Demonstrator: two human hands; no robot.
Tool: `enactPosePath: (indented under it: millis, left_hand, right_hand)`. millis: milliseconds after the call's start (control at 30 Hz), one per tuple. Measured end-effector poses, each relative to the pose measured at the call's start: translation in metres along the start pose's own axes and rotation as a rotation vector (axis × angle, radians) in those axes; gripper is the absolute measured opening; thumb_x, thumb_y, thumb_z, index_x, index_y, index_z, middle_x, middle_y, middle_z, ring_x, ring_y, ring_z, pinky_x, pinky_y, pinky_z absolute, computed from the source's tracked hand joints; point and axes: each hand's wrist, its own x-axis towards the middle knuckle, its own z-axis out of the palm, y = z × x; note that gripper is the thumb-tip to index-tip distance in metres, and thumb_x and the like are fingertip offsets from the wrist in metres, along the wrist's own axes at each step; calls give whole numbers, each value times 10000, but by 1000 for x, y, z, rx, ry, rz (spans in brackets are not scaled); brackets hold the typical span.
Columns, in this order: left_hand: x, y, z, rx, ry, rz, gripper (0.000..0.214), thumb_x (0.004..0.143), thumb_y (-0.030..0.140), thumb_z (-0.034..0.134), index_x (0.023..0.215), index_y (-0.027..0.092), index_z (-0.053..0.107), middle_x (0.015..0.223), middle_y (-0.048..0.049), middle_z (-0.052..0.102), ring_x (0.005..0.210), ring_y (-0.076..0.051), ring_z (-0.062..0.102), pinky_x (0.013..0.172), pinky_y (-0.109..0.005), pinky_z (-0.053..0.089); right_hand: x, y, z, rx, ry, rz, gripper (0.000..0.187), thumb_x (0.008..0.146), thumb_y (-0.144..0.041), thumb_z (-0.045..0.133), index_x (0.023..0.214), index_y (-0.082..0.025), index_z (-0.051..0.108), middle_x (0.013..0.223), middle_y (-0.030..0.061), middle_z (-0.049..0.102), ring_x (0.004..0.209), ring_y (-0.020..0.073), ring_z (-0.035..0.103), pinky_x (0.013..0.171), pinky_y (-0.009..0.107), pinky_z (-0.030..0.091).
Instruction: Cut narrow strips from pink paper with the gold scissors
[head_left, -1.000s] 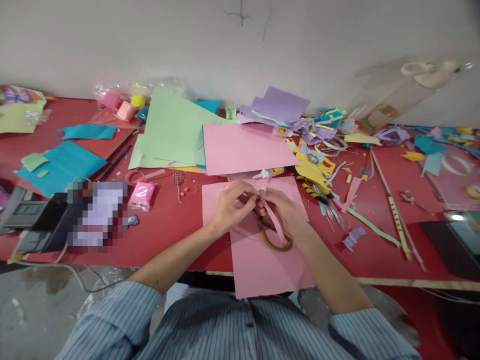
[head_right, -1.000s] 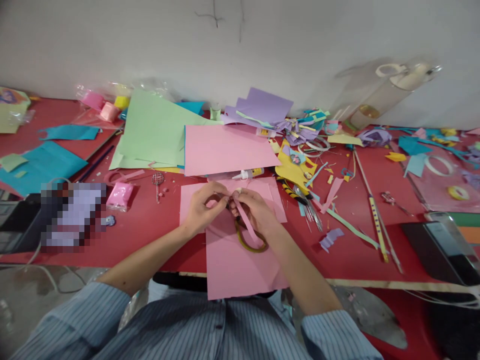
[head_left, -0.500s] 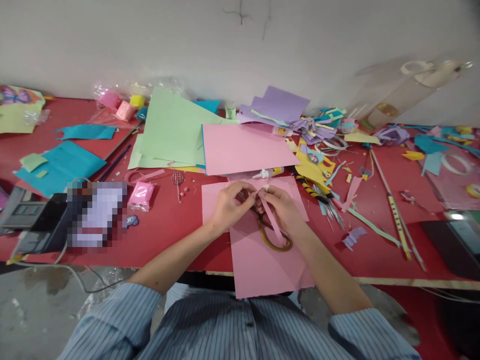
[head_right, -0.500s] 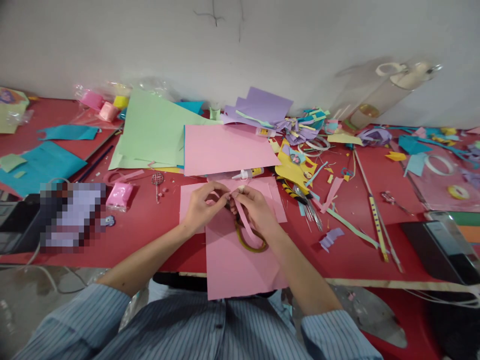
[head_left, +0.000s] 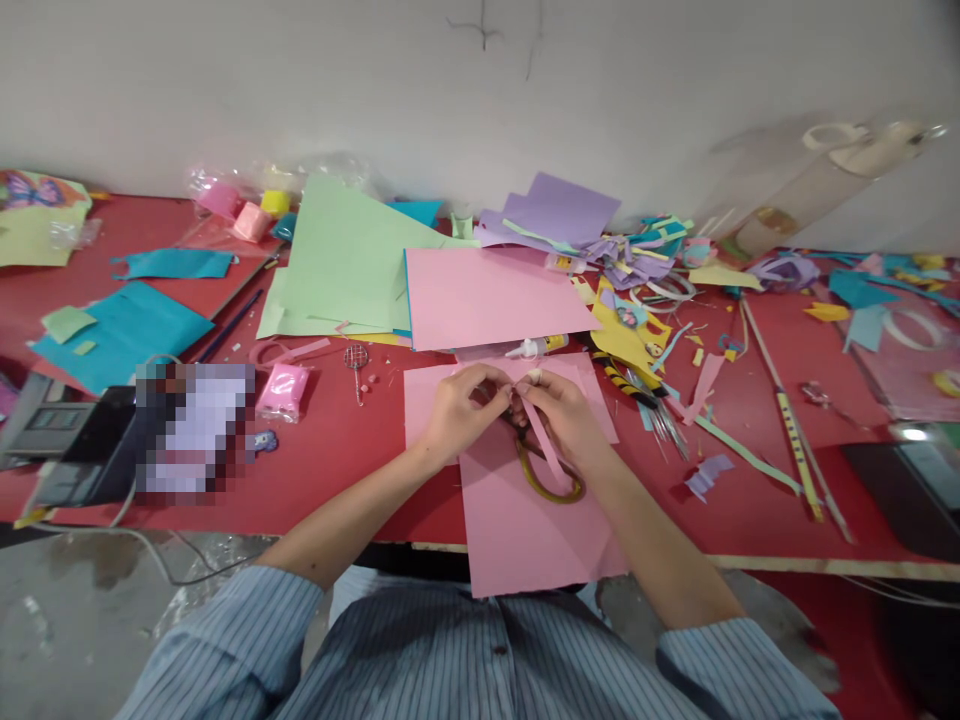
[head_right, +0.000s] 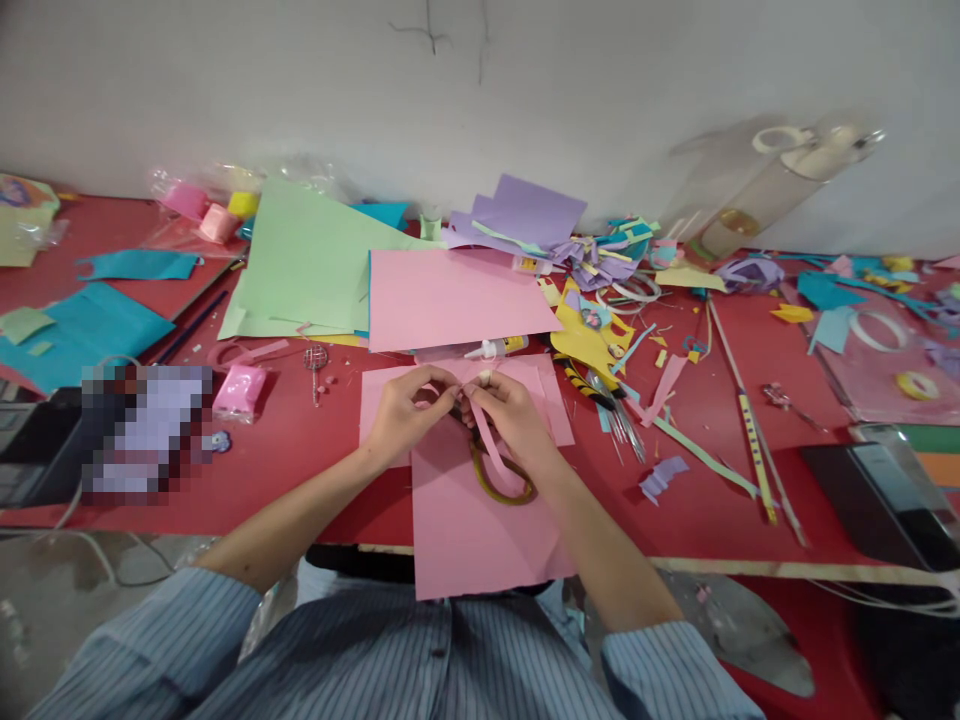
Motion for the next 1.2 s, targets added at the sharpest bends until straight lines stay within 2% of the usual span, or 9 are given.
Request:
enactPosePath:
  millis: [433,1200]
  left_hand:
    - [4,3,-6,-111,-87,-35,93,875,232,618,852,172,685,804,-24,719,721,-137,694,635,-229,569]
    - [5,1,-4,-103,-49,-41,77,848,196,644,858,164,713,827,-36,742,729,-143,708,657,-235,585]
  right_hand:
    - [3,5,-5,-3,-14,-7,165,796,-336,727,782,-198,637,645,-16,634,544,114,566,545,248,443]
    - [4,7,-6,-25,-16,-20,171,804,-340,716,757,-192,645,625,-11,629,526,115,559,520,248,425]
